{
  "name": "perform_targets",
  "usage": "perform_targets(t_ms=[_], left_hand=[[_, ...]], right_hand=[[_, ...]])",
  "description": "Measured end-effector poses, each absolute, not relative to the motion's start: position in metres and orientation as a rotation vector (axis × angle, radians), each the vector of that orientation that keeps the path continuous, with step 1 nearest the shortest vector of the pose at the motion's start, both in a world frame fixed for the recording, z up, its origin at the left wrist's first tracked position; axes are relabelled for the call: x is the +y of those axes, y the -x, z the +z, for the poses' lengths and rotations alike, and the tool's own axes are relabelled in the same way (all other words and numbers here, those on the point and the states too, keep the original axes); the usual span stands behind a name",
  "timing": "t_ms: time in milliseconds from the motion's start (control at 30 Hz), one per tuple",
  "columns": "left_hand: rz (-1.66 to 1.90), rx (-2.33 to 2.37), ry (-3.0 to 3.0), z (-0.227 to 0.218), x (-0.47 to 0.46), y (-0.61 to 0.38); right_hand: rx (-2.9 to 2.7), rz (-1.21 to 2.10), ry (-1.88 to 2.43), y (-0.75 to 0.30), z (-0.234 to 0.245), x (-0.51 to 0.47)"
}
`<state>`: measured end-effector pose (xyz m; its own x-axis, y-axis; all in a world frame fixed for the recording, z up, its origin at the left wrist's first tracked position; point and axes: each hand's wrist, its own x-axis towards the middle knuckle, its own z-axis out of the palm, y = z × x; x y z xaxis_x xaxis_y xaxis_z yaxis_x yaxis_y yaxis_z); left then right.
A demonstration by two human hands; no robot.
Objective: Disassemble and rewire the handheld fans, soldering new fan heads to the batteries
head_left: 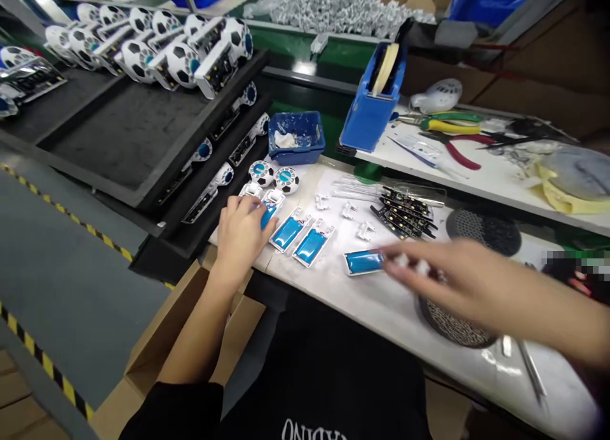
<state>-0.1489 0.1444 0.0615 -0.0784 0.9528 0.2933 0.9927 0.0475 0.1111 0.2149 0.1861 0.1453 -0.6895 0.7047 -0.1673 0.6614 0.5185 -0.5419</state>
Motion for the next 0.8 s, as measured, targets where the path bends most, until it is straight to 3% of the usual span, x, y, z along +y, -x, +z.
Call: perform_targets(t_ms=[100,267,467,700,800], left_hand=[[-0.420,-2.164,2.082,0.060,0.144,0.145],[-0.450,-2.181,2.108,0.058,0.144,0.148],[-0.581,-2.225,2.192,0.052,0.148,0.154],[-0.726,-2.254,2.204,0.056,0.148,0.153],[-1.076,-2.287,2.030,0.074,0.149,0.147]], right_hand=[[-2.752,0.568,1.212,-0.108,0.145,0.272],[-2.731,0.489,1.262,-0.003,0.101,0.316],[-2.733,0.566,1.149,0.010,0.083,0.331],[-2.529,0.669,1.179,-0.013,0.098,0.326],[-2.366,0.712,1.172,-0.026,0.113,0.309]])
